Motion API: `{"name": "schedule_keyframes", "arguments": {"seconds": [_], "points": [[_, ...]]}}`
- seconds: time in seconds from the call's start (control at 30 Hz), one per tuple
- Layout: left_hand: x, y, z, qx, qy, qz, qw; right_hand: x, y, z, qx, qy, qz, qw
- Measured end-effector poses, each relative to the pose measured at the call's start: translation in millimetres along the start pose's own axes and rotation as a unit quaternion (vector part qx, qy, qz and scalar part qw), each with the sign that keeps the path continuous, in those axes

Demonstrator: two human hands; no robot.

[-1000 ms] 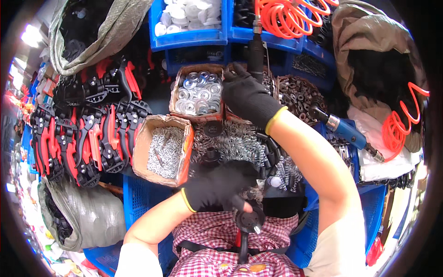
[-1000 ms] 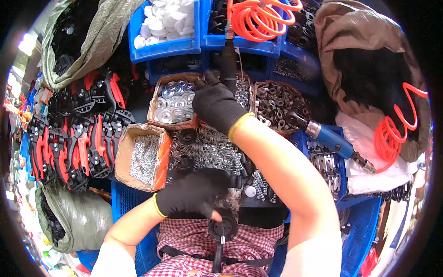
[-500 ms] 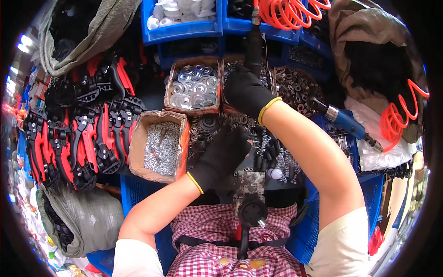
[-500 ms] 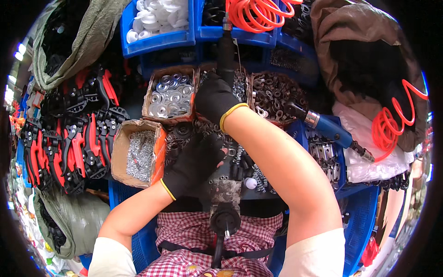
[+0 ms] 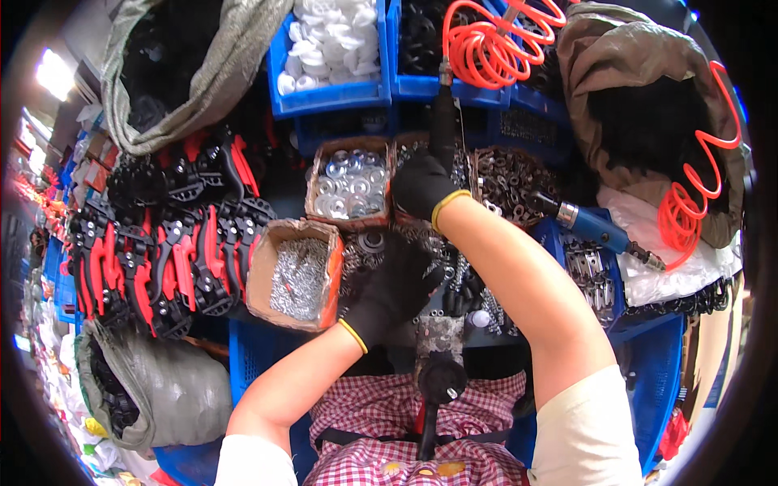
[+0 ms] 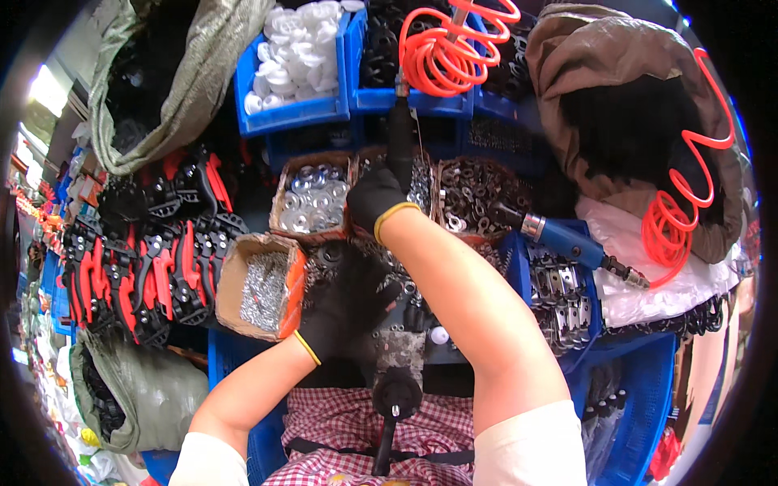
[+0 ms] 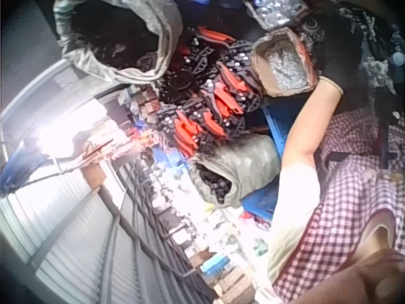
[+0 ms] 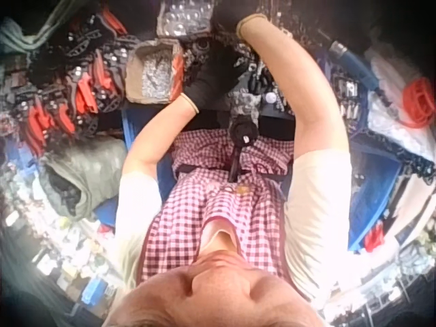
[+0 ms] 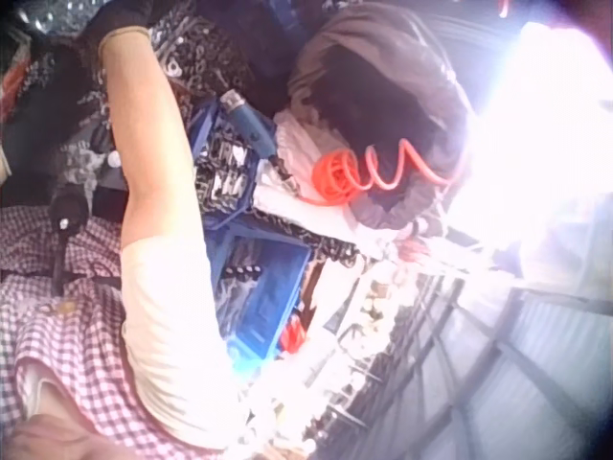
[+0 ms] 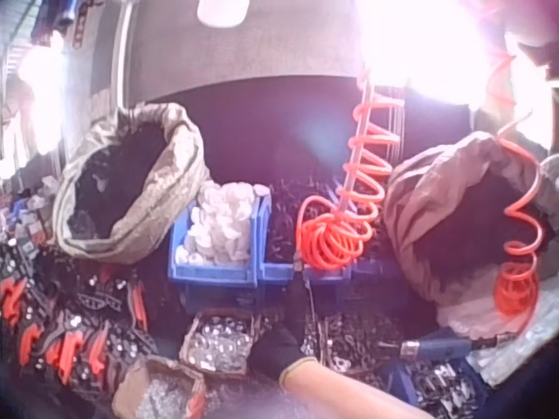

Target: The person assembles caulking guns by fitting plastic components and plunger rods into handle housings, fastening screws with a power screwdriver, and attaching cylindrical barrels. The person then places an assembled gun into a plastic bag and stores it in a plastic crate.

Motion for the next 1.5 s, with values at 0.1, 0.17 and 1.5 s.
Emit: {"name": "schedule_keyframes", "arguments": {"seconds": [0.1,0.17,1.5], "points": [[11,-1,7,0.066,0.065,0.002,0.996,-1,7,4,-0.014,-0.023,-0.025,0.999],[12,-3,9,0.063,0.056,0.007,0.996,-54,20,15,-0.031,0.015,-0.066,0.997],[-61,-253,-43,-0.372,0.2,0.457,0.783,-190,-38,230,-0.231,-0.043,-0.366,0.901]]}}
Point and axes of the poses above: each hand's wrist, its own z-axis away from the middle knuckle, its own x-axis out of the palm, y = z × x, the point moved 4 cm from there along -z, towards the middle knuckle, and after that the axes turned 1 degree about x, right-handed, at the moved point
